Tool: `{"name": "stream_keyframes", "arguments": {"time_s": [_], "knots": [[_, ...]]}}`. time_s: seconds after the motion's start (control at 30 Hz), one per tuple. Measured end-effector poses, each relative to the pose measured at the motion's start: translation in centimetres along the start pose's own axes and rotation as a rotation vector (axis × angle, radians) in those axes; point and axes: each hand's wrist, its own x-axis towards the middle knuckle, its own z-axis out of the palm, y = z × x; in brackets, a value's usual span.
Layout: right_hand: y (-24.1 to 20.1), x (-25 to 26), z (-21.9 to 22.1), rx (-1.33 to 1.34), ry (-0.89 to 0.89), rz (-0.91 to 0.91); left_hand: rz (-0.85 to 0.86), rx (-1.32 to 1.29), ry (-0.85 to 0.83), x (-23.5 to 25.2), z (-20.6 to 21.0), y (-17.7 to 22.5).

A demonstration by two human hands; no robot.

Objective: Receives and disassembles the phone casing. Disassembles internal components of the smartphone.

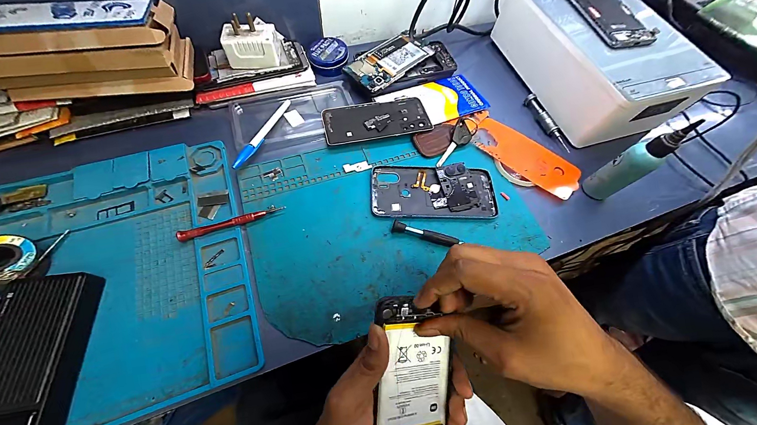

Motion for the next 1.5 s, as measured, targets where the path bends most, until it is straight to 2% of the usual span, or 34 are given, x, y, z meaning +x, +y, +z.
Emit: {"name": "stream_keyframes", "arguments": {"time_s": [0.1, 0.3, 0.67, 0.77, 0.9, 1.0, 1.17, 1.3, 1.37, 1.43, 1.5], "knots": [[0.0, -0.1, 0.2, -0.046, 0.027, 0.012, 0.024, 0.010, 0.036, 0.0, 0.1, 0.0], [0.2, -0.6, 0.4, -0.129, 0.098, 0.004, 0.021, 0.013, 0.006, -0.3, -1.0, -0.5], [0.5, -1.7, 1.7, -0.228, 0.223, -0.102, 0.070, -0.036, 0.057, -0.2, 0.1, 0.1], [0.5, -1.8, 1.8, -0.243, 0.209, -0.103, 0.077, -0.025, 0.083, -0.2, 0.3, 0.1], [0.2, -1.8, 1.2, -0.073, 0.188, -0.052, 0.038, -0.034, 0.051, -0.3, -0.2, 0.0], [0.8, -1.1, -0.2, -0.004, 0.280, -0.003, -0.002, -0.042, 0.010, -0.2, -0.9, 0.0], [6.0, 0.9, -3.0, -0.249, 0.382, 0.149, -0.026, -0.060, 0.008, 0.0, -0.8, 0.4], [8.9, 2.4, -3.4, -0.475, 0.354, 0.211, -0.022, -0.069, 0.024, 0.0, -0.7, 0.6], [8.8, 2.7, -3.0, -0.556, 0.314, 0.230, -0.023, -0.067, 0.033, 0.0, -0.6, 0.7], [7.1, 2.7, -2.4, -0.463, 0.275, 0.205, -0.023, -0.074, 0.035, 0.0, -0.6, 0.7], [4.6, 2.6, -1.7, -0.184, 0.183, 0.161, -0.023, -0.077, 0.035, 0.0, -0.8, 0.6]]}}
